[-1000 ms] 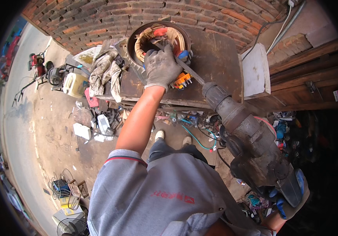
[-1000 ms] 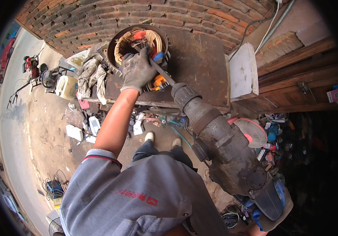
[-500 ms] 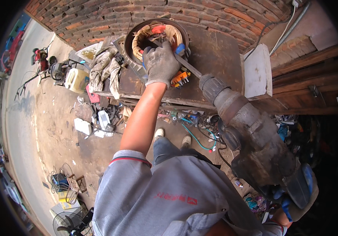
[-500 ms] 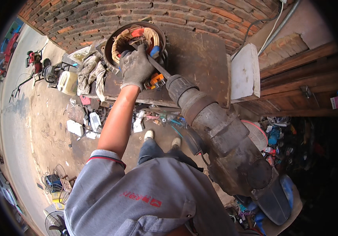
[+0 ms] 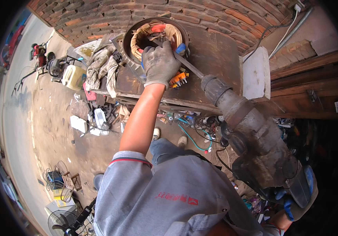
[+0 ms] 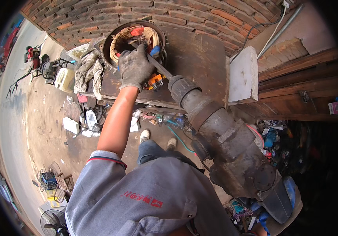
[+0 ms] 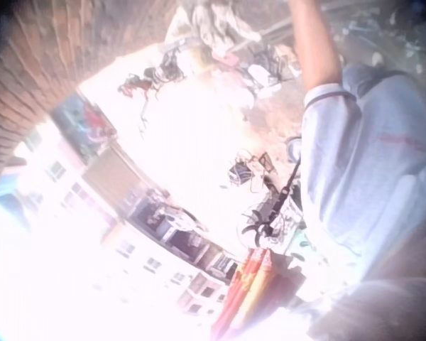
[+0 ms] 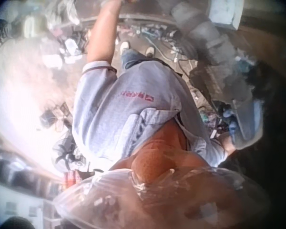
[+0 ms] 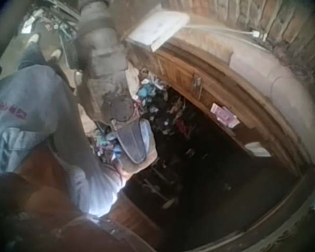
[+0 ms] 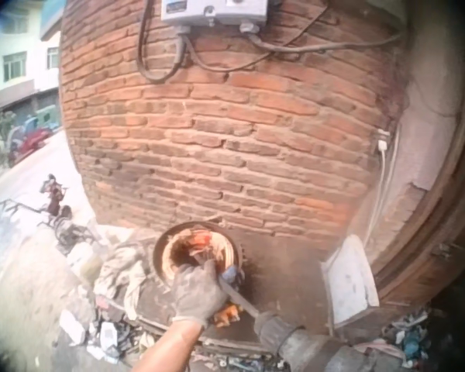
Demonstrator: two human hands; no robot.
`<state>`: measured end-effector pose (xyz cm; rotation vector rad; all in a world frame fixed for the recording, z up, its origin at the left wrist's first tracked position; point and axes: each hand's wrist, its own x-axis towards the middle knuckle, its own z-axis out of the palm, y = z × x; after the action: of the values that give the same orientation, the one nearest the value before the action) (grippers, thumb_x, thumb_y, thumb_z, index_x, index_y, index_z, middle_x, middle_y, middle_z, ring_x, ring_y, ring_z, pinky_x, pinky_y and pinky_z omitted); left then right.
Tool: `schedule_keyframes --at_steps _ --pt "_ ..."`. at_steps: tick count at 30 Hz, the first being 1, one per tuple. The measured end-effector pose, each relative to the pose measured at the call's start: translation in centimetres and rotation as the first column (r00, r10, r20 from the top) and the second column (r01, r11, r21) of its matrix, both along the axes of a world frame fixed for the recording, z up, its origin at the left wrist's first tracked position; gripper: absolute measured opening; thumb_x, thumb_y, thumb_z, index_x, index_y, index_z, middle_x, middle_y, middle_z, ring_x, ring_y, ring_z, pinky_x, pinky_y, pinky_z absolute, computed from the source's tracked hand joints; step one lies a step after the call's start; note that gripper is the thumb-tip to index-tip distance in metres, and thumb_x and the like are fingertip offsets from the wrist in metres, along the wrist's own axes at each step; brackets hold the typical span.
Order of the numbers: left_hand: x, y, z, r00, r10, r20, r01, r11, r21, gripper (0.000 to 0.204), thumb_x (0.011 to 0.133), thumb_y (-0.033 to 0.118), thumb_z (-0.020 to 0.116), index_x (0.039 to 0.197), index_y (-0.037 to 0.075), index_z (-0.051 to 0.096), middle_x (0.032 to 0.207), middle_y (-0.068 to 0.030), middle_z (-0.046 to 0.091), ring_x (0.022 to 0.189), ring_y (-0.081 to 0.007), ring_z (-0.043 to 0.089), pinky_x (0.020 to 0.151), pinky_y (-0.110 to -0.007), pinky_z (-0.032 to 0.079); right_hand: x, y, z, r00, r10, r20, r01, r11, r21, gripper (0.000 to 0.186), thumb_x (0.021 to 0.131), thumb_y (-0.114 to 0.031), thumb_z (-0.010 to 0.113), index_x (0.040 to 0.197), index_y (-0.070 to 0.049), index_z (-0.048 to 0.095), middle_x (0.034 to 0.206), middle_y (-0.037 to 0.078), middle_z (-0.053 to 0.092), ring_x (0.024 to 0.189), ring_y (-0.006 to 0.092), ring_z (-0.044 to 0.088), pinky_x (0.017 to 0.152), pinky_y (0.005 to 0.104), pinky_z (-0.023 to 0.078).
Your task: The person uses a rotary hammer drill to repeatedly strike and loosen copper windings inside a cylindrical motor stator placed on a workbench. The person holds the stator with one hand while operating the drill with the other, working around the circumference of the stator.
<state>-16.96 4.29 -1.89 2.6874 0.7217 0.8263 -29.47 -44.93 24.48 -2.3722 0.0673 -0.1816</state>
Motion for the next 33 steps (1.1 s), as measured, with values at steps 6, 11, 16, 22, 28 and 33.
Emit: schedule_keyframes --at_steps 6,11,16,22,28,33 --pt "-0.5 0.2 0.7 0.997 0.044 -0.069 -0.047 0.998 -0.039 0.042 0.092 0.046 0.066 0.108 0.008 0.073 0.082 -0.0186 0.075 0.085 -0.0392 0.072 0.091 -0.048 0.049 1.0 1.6 -0.8 0.988 0.118 0.1 -0.129 0.986 0.107 0.044 0.094 -0.014 0.061 0.134 0.006 0.064 0.108 0.016 0.075 0.078 0.0184 0.072 0.067 0.03 0.057" --pt "0.1 -0.2 0.2 0.999 0.005 -0.039 -0.005 1.0 -0.006 0.04 0.093 0.044 0.066 0.11 0.009 0.073 0.081 -0.0182 0.075 0.082 -0.0388 0.072 0.089 -0.048 0.05 2.7 -3.9 -1.6 0.854 -0.482 -0.195 0.423 0.862 -0.28 0.032 0.093 -0.011 0.054 0.117 0.003 0.07 0.086 0.015 0.075 0.066 0.0163 0.067 0.056 0.029 0.05" --pt "0.0 0.0 0.1 1.0 0.028 -0.004 -0.028 1.0 0.014 0.039 0.093 0.044 0.067 0.108 0.009 0.072 0.079 -0.0168 0.075 0.081 -0.0378 0.072 0.087 -0.047 0.051 1.5 0.0 -3.0 0.938 -0.346 0.033 0.347 0.934 -0.082 0.031 0.089 -0.012 0.055 0.111 0.003 0.071 0.079 0.014 0.074 0.066 0.0154 0.067 0.054 0.0275 0.048" --pt "0.0 -0.2 0.2 0.999 0.029 -0.015 -0.029 1.0 -0.006 0.04 0.095 0.047 0.066 0.108 0.009 0.073 0.079 -0.0169 0.075 0.08 -0.0373 0.072 0.084 -0.046 0.051 2.5 -2.4 -2.8 0.999 -0.052 -0.007 0.049 0.98 -0.194 0.051 0.083 -0.007 0.055 0.132 0.008 0.058 0.093 0.018 0.074 0.068 0.0179 0.07 0.054 0.0245 0.051" --pt "0.2 -0.4 -0.2 0.997 0.028 0.069 -0.033 0.997 0.071 0.037 0.094 0.044 0.066 0.092 0.007 0.067 0.071 -0.0165 0.072 0.073 -0.0374 0.072 0.088 -0.048 0.051 3.3 -3.0 -3.0 0.957 0.281 0.076 -0.268 0.953 -0.143 0.06 0.083 -0.005 0.058 0.141 0.008 0.052 0.104 0.019 0.074 0.071 0.0194 0.071 0.056 0.0251 0.054" --pt "0.2 -0.5 -0.2 0.998 0.031 0.05 -0.032 0.999 0.034 0.03 0.092 0.038 0.066 0.092 0.008 0.068 0.073 -0.0167 0.073 0.075 -0.0372 0.072 0.088 -0.048 0.051 3.5 -1.8 -2.8 0.989 0.146 0.025 -0.146 0.989 -0.008 0.059 0.083 -0.005 0.063 0.14 0.007 0.053 0.106 0.018 0.074 0.075 0.0196 0.072 0.06 0.0267 0.056"
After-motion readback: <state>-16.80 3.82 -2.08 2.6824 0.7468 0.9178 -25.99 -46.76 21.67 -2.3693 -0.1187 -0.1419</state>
